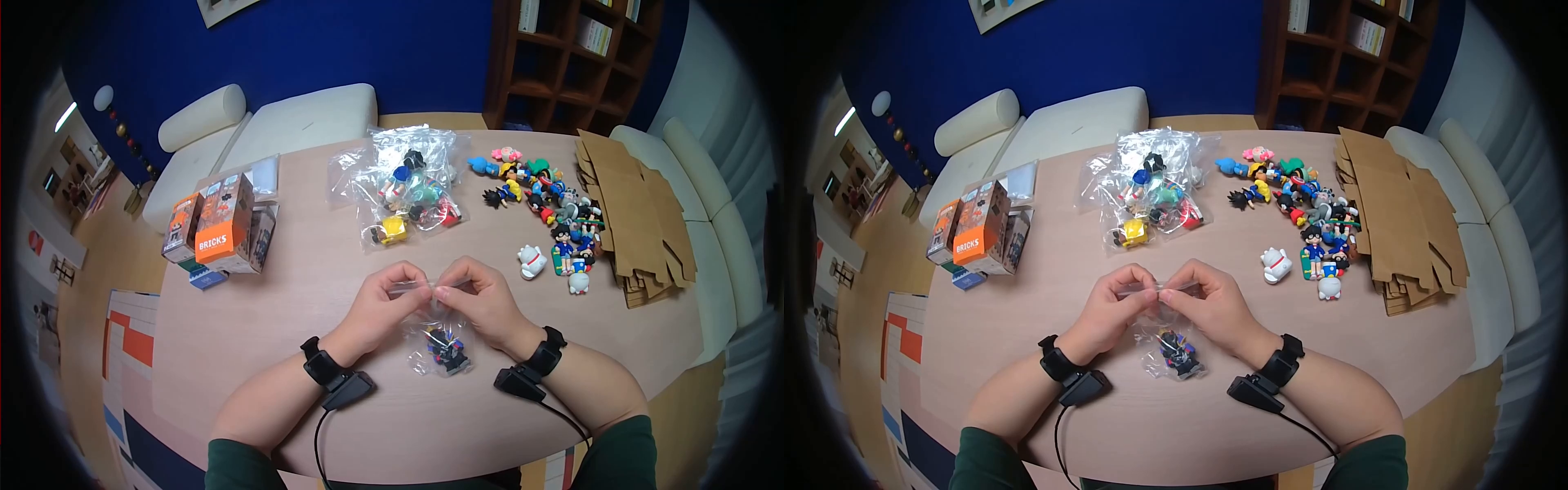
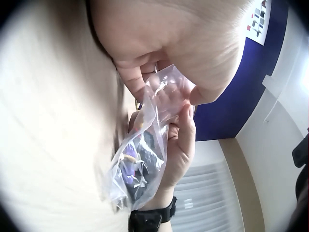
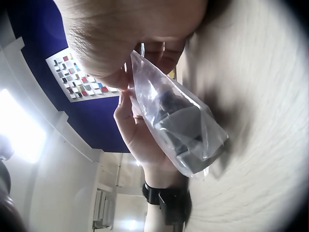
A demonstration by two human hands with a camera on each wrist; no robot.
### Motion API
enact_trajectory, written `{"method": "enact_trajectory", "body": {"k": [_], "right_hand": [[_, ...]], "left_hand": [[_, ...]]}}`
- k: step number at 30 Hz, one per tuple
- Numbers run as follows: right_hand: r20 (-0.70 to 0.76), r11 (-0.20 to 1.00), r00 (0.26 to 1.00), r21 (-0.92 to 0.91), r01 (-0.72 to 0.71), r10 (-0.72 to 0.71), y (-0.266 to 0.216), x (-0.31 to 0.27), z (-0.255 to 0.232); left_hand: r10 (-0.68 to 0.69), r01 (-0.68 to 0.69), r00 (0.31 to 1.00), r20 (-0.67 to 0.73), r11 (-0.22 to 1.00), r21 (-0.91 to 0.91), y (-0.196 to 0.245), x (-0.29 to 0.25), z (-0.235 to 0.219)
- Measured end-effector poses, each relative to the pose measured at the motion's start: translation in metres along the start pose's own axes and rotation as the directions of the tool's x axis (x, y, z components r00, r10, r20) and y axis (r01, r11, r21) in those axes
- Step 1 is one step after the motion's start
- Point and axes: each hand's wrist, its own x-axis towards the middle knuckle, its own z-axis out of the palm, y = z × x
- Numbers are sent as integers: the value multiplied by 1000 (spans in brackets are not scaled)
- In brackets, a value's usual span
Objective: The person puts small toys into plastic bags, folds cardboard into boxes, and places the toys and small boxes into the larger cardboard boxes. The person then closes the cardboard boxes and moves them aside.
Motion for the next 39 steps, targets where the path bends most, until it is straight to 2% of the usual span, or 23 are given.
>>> {"method": "enact_trajectory", "body": {"k": [3, 6, 8, 9, 10, 14, 15, 18, 20, 21, 23, 24, 25, 27, 28, 32, 34, 37, 39], "right_hand": [[4, 999, 999, 22, 41, -41, 0, 0, 1], [-10, 1000, 1000, -8, -14, 14, -2, 1, 1], [-40, 990, 998, 137, -44, 50, -8, 2, 5], [-31, 989, 998, 143, -44, 49, -5, 2, 3], [-41, 990, 998, 131, -45, 51, 0, 2, -2], [-59, 994, 998, 102, 36, -31, 7, 3, -2], [-28, 990, 998, 134, 52, -49, 8, 3, -2], [-90, 981, 993, 171, 90, -76, 10, 7, 0], [-73, 992, 997, 119, 35, -27, 8, 4, -3], [-91, 993, 995, 110, 42, -32, 8, 3, -5], [-53, 986, 999, 166, 0, 9, 6, 3, -1], [-38, 981, 998, 189, -40, 48, -2, 1, 1], [-64, 982, 997, 185, -30, 42, -1, 1, 1], [19, 996, 1000, 89, 5, -7, 6, 4, -3], [-1, 997, 1000, 73, -25, 25, 4, 3, -4], [41, 992, 998, 117, 40, -45, 4, 2, -5], [100, 991, 991, 111, 80, -91, 0, 1, -3], [110, 995, 993, 89, 41, -51, -3, 1, -5], [92, 992, 995, 123, 38, -50, -3, 4, -5]], "left_hand": [[34, -33, 999, -5, 999, 24, -1, 1, 1], [-7, 7, 998, -61, 1000, -4, 0, 1, 2], [-13, 11, 997, -70, 999, -36, -1, 1, 1], [-19, 13, 996, -84, 998, -68, -1, 0, 0], [-13, 7, 995, -100, 998, -59, -3, 1, 0], [62, -61, 998, 21, 997, -45, -9, 2, -6], [15, -15, 1000, 3, 990, -143, -7, 1, -3], [14, -17, 1000, -21, 991, -130, -7, 0, -8], [45, -56, 996, -77, 988, -145, -11, 2, -4], [43, -51, 997, -57, 988, -149, -13, 2, -1], [87, -103, 992, -95, 979, -174, -5, -1, 5], [59, -72, 993, -104, 989, -127, 3, -4, 9], [52, -62, 996, -79, 990, -128, 4, -4, 8], [87, -94, 994, -69, 991, -98, -2, -3, 5], [91, -96, 994, -55, 991, -95, -3, -2, 5], [88, -91, 995, -37, 992, -88, -6, -2, 1], [138, -139, 990, -18, 988, -62, -9, -1, -3], [114, -120, 992, -52, 986, -115, -6, -3, 2], [89, -96, 995, -50, 984, -152, -13, -3, -14]]}}
